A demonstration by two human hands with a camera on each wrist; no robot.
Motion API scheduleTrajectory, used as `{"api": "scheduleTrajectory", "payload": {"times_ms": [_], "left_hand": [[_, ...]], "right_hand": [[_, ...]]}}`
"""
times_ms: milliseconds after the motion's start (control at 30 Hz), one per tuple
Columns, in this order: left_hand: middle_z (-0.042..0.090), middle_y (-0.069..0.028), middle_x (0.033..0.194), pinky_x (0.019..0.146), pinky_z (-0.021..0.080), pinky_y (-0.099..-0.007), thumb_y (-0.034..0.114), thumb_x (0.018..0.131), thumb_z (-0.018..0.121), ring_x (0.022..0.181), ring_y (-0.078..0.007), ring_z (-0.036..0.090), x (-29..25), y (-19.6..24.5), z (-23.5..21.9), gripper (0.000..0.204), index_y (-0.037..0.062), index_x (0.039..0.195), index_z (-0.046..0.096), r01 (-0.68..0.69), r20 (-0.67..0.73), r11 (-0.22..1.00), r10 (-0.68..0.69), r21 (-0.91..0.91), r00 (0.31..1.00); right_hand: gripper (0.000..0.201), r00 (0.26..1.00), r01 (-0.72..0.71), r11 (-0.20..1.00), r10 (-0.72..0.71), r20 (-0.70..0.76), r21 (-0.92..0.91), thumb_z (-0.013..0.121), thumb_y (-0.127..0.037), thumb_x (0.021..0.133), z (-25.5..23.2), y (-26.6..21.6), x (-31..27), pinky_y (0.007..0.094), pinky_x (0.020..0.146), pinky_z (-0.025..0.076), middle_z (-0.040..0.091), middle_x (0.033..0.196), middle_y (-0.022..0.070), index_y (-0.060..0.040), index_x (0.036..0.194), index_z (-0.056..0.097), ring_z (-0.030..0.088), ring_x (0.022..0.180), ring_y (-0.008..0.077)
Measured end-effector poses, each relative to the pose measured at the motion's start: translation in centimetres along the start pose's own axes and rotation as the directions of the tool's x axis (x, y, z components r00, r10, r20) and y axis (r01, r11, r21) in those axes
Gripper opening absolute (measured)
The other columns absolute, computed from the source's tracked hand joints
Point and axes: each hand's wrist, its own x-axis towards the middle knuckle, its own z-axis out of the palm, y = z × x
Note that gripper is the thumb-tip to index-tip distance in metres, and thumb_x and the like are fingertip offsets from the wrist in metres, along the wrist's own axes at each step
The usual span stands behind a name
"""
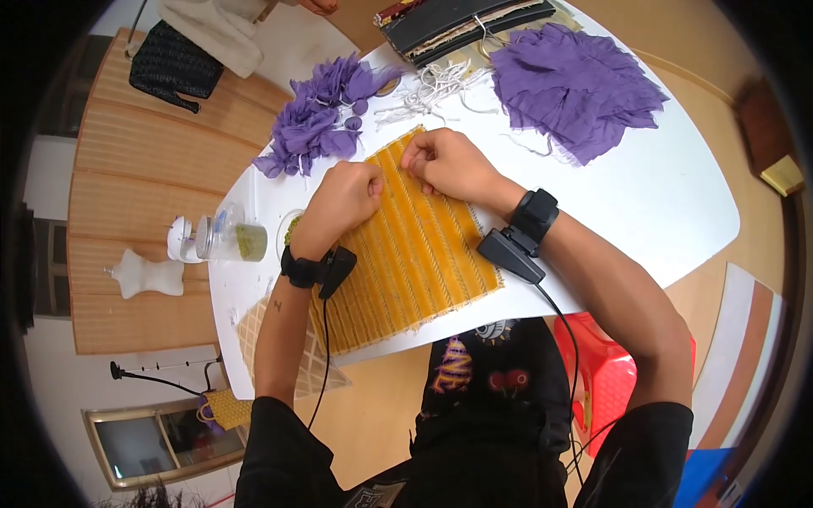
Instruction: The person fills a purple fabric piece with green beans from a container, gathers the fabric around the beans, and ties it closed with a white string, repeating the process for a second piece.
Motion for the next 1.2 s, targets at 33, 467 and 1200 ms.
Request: {"api": "scheduleTrajectory", "payload": {"times_ms": [33,467,1200], "left_hand": [[0.062,-0.0189,0.069,0.062,0.05,-0.0386,-0.001,0.07,0.061,0.066,-0.0365,0.062,0.0,0.0,0.0,0.002,-0.0023,0.071,0.062,0.006,0.006,1.0,-0.006,-0.008,1.0],[0.065,-0.0157,0.068,0.063,0.052,-0.0301,0.001,0.075,0.065,0.063,-0.023,0.066,-0.1,1.5,-0.2,0.007,-0.0037,0.08,0.067,0.003,-0.004,0.963,-0.004,-0.269,1.0],[0.065,-0.006,0.068,0.062,0.049,-0.0236,-0.001,0.075,0.067,0.065,-0.0083,0.059,-8.9,-4.5,-7.5,0.008,-0.0029,0.083,0.068,0.443,-0.003,0.875,-0.453,-0.195,0.892]], "right_hand": [[0.012,1.0,-0.012,1.0,0.012,0.01,-0.023,0.052,0.001,0.087,0.0,0.0,0.0,0.0223,0.053,0.046,0.059,0.074,0.002,0.0037,0.094,0.062,0.057,0.058,0.0076],[0.013,1.0,-0.011,0.999,0.012,0.022,-0.049,0.051,0.003,0.087,-0.1,0.2,0.1,0.0216,0.053,0.046,0.059,0.077,0.0018,0.0026,0.095,0.062,0.056,0.059,0.007],[0.011,0.998,0.059,0.988,-0.056,0.021,-0.145,0.056,-0.002,0.087,0.3,0.1,-0.5,0.0257,0.055,0.046,0.06,0.069,0.0028,0.0028,0.092,0.064,0.056,0.055,0.009]]}}
